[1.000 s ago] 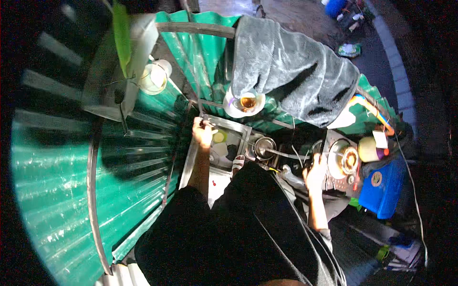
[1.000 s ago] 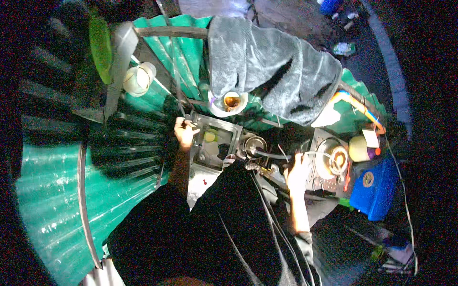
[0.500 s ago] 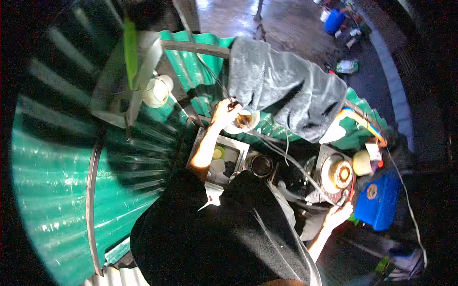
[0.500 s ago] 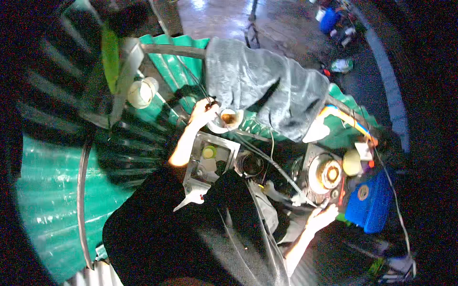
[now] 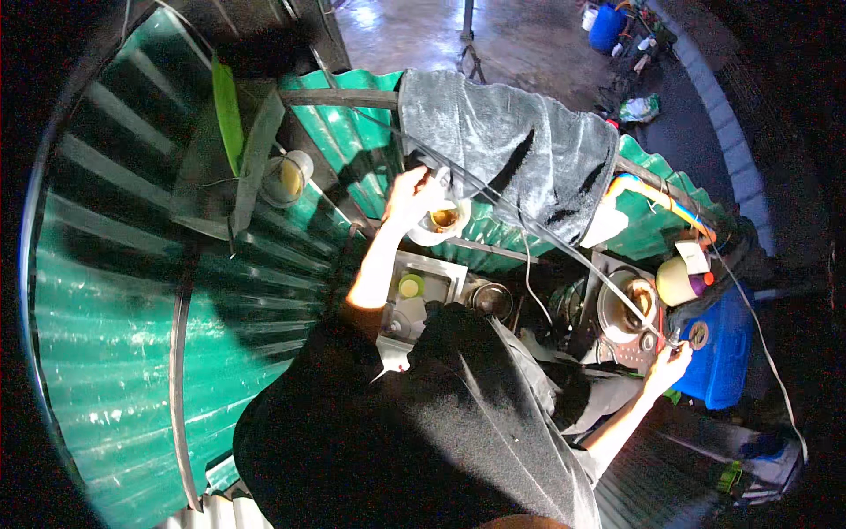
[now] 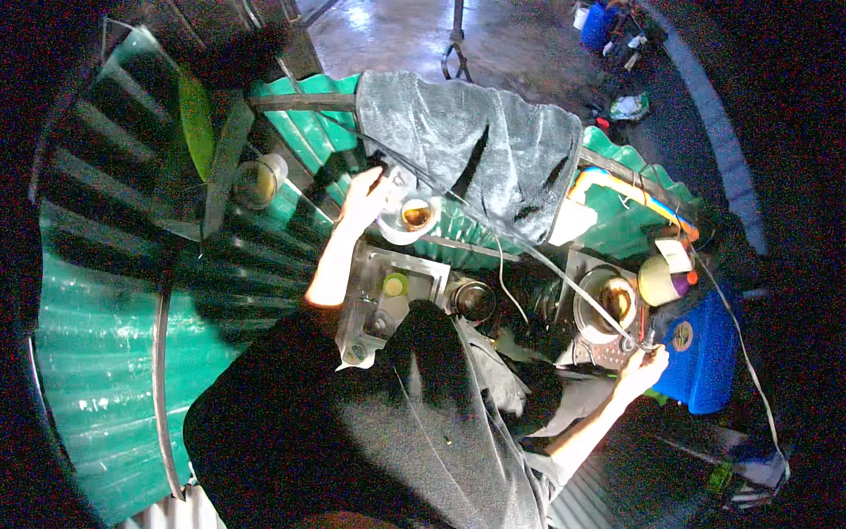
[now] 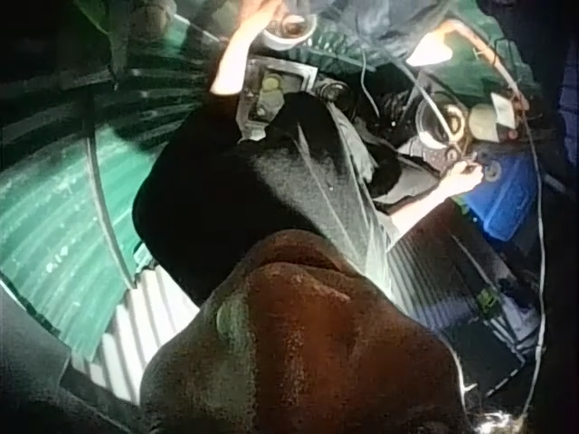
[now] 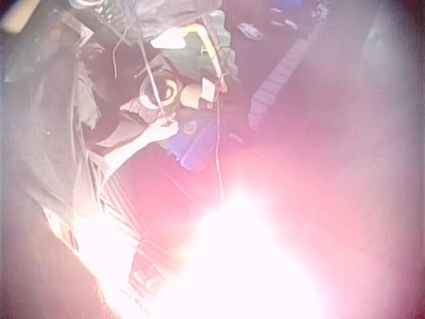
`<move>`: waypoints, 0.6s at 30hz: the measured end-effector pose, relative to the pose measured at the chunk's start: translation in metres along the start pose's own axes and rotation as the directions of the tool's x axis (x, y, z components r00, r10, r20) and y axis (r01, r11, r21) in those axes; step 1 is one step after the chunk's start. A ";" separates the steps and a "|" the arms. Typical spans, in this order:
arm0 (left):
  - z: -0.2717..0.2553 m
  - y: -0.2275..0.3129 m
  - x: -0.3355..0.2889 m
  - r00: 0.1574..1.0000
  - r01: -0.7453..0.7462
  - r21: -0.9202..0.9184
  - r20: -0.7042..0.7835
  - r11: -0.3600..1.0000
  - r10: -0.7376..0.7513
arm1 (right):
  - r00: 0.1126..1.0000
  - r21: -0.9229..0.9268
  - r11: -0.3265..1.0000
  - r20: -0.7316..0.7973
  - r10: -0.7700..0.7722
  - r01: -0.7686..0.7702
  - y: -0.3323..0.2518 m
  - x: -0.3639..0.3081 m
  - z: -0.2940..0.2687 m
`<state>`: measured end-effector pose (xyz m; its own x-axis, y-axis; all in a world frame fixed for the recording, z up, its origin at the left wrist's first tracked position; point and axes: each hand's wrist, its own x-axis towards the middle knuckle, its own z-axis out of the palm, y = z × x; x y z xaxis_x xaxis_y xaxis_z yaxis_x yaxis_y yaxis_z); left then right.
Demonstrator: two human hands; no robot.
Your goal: Using pliers and tape to repair or modify an electrical wire connector.
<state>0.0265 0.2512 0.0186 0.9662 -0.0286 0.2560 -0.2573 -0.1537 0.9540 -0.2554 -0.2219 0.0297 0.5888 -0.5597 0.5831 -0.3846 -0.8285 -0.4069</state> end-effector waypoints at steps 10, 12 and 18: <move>-0.111 -0.003 0.119 0.613 -0.153 0.454 -0.653 0.878 0.445 | 0.987 0.091 0.985 -0.080 -0.139 0.146 0.002 -0.007 0.022; -0.129 0.012 0.139 0.597 0.002 0.617 -0.633 0.787 0.494 | 1.000 0.160 0.987 0.012 -0.024 0.022 -0.011 -0.011 0.016; -0.152 0.060 0.172 0.818 0.234 0.635 -0.538 0.736 0.205 | 0.998 0.118 0.991 0.021 -0.062 0.059 -0.002 -0.018 0.015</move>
<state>0.1756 0.3871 0.1441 0.7309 0.4766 0.4884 0.0438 -0.7470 0.6634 -0.2546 -0.2101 0.0097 0.6260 -0.5072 0.5923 -0.2629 -0.8524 -0.4521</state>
